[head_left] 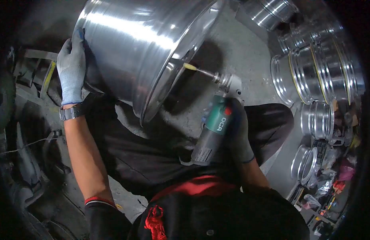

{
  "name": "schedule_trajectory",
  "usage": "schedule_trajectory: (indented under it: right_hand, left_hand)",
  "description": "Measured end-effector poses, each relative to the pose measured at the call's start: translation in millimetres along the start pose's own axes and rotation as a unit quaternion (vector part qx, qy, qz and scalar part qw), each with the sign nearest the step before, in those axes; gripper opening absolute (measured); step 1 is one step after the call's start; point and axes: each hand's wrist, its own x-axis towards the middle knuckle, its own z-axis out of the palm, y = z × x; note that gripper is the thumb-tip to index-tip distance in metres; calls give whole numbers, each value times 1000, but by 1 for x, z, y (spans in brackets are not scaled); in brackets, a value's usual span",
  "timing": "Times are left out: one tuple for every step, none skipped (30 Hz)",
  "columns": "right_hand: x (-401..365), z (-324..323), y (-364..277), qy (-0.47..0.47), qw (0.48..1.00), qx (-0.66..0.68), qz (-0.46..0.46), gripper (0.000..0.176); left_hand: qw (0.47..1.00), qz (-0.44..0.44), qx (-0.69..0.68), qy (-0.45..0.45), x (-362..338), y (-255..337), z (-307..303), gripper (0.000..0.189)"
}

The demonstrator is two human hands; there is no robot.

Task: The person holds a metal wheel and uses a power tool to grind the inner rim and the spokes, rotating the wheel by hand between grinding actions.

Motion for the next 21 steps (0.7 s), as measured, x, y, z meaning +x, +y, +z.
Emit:
schedule_trajectory:
  right_hand:
    - [0, 1, 0, 13, 1000, -27, -6, 57]
    - [-2, 2, 0, 12, 1000, -27, -4, 57]
    - [-5, 11, -3, 5, 1000, 2, 6, 58]
    - [-7, 16, -4, -3, 999, 32, 15, 60]
    - [-7, 17, -5, -3, 999, 32, 15, 60]
    - [-7, 17, -6, -3, 1000, 15, 10, 61]
    - [-6, 17, -8, -1, 1000, -3, 5, 63]
    - [-6, 14, -6, 0, 1000, -3, 4, 63]
    - [-5, 10, -1, 13, 1000, 14, 2, 62]
    - [-5, 6, 2, 26, 999, 31, 2, 62]
    - [-4, 3, 1, 26, 999, 31, 4, 62]
    - [-3, 3, -1, 18, 1000, 6, 11, 61]
    - [-3, 4, -4, 8, 1000, -19, 17, 59]
    - [-5, 8, -6, 8, 1000, -19, 15, 59]
    - [-8, 12, -8, 1, 999, -36, -1, 59]
    - [-9, 15, -10, -6, 998, -53, -17, 58]
    - [-10, 16, -10, -5, 998, -53, -17, 58]
    - [-10, 16, -10, -7, 999, -41, -19, 58]
    - [-10, 17, -10, -9, 999, -28, -21, 57]
    - [-11, 19, -10, -10, 999, -27, -20, 57]
    - [-12, 21, -10, -9, 999, -36, -26, 56]
  left_hand:
    - [1000, -1, 1, 1, 1, -4, 2, 64]
    - [1000, 20, 3, 20, 1, -8, 4, 64]
    - [998, 41, 5, 39, 1, -11, 3, 63]
    - [998, 40, 6, 40, 0, -14, 1, 63]
    - [999, 33, 13, 26, 1, -15, 0, 62]
    - [999, 27, 19, 11, 1, -10, -1, 62]
    - [999, 28, 18, 10, 1, -4, -1, 62]
    - [1000, 9, 18, 7, -2, 0, -2, 62]
    - [1000, -11, 19, 4, -4, 4, -2, 61]
    - [1000, -12, 19, 4, -5, 2, -2, 61]
    - [1000, -2, -3, 2, -5, -1, -1, 60]
    - [1000, 8, -25, 1, -5, -2, -2, 59]
    - [1000, 9, -25, 1, -6, -3, -3, 59]
    - [1000, 13, -11, 7, -7, -2, -4, 59]
    - [1000, 18, 2, 12, -7, 0, -3, 59]
    - [1000, 19, 1, 11, -6, 0, -2, 59]
    - [1000, 10, -4, 5, -5, -2, -2, 60]
    - [1000, 1, -8, -1, -4, -6, -3, 61]
    - [1000, 1, -7, -1, -2, -11, -3, 61]
    - [1000, 5, 3, -10, 0, -16, -4, 58]
    - [1000, 11, 12, -20, 1, -13, -4, 56]
